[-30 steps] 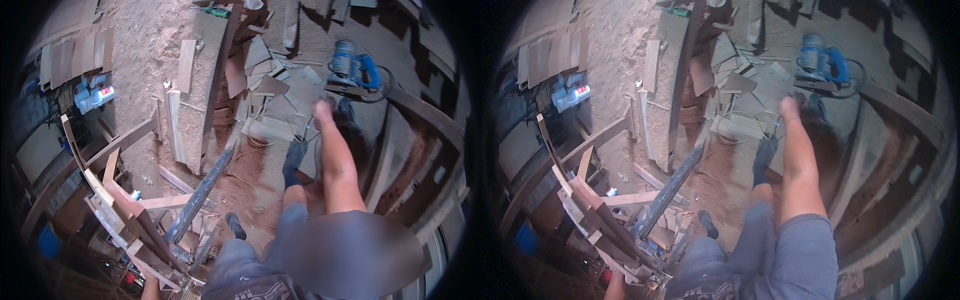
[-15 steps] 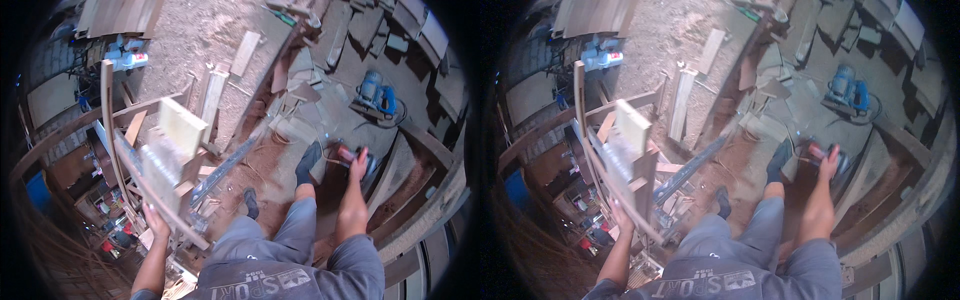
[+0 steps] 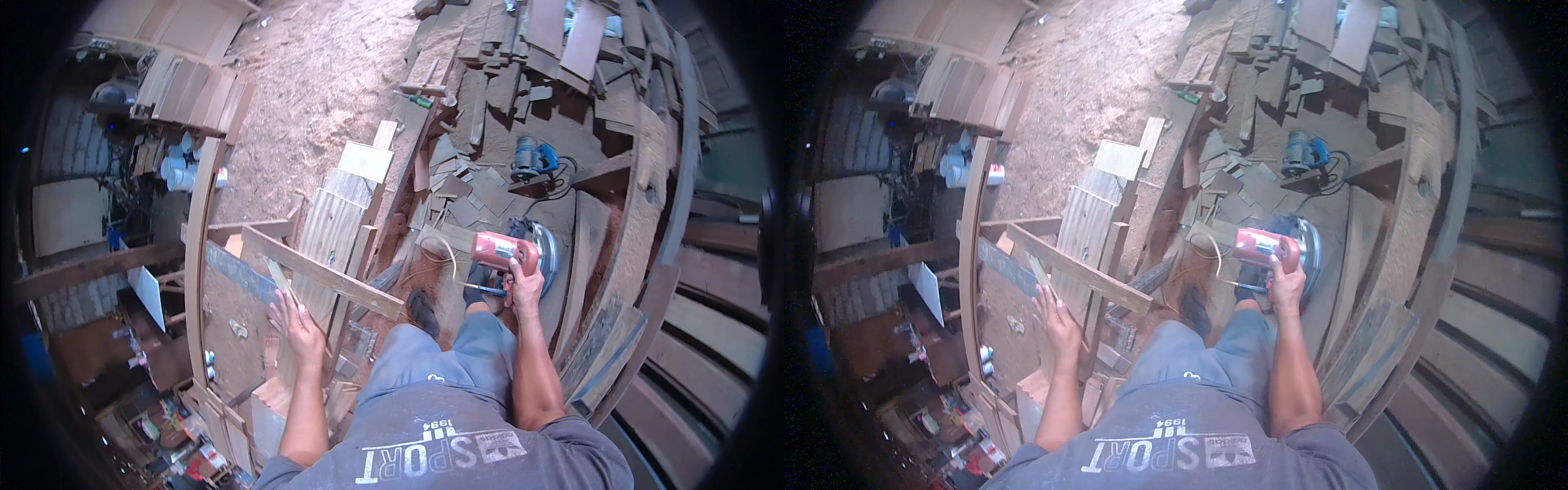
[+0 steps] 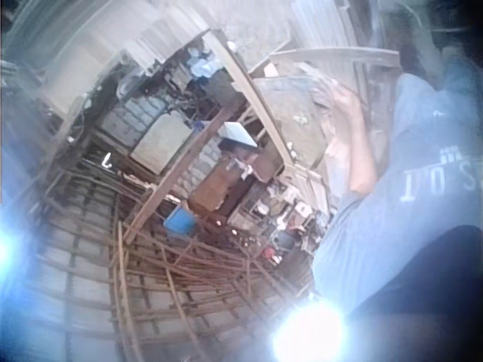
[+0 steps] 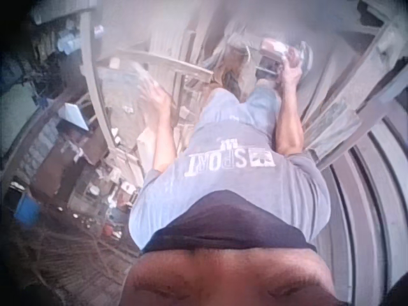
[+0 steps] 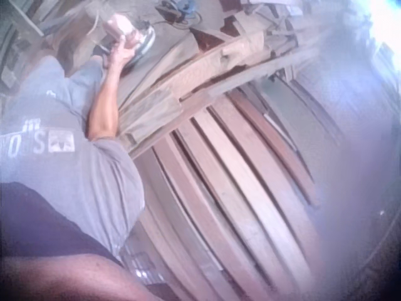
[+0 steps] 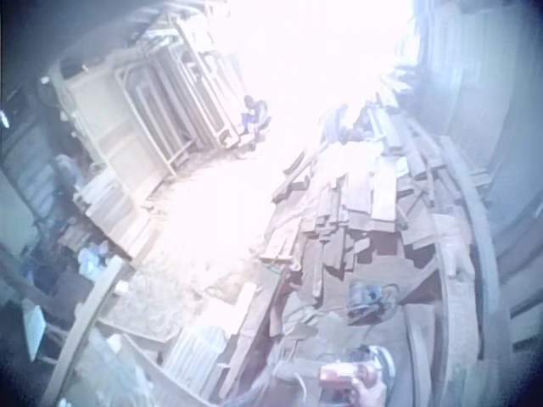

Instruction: The person measures and marks a wooden plank using a square and pencil, then uses a circular saw to cut the wood. The person handles the plank and tools directly, performing multiple cuts and adjustments in a cluttered workshop.

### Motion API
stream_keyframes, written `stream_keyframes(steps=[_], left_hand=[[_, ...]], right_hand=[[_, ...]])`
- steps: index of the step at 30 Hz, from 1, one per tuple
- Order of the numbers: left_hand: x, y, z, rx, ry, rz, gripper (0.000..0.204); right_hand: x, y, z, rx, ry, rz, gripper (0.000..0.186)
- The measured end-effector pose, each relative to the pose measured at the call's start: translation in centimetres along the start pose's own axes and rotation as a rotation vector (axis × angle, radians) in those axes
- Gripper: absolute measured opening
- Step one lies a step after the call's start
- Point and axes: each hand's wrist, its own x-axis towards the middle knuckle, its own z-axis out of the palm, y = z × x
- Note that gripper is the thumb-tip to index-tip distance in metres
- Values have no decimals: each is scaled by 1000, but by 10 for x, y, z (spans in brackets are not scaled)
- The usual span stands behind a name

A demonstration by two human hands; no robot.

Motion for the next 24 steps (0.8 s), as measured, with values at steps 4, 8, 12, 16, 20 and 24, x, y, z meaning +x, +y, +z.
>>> stream_keyframes(steps=[4,8,12,16,20,24], left_hand=[[-25,-13,1,-98,40,36,56],[-40,-13,-3,-181,32,72,56],[-49,-14,-8,-222,32,82,57],[-62,-25,-10,-208,25,86,57],[-68,-31,-14,-178,7,91,58],[-79,-41,-18,-178,0,62,55]], right_hand=[[-79,-118,12,-154,-196,-175,46],[-137,-185,33,-144,-324,-324,51],[-173,-235,82,-31,-422,-386,52],[-183,-257,148,95,-441,-442,53],[-181,-262,215,202,-406,-449,63],[-177,-255,258,183,-386,-393,70]])
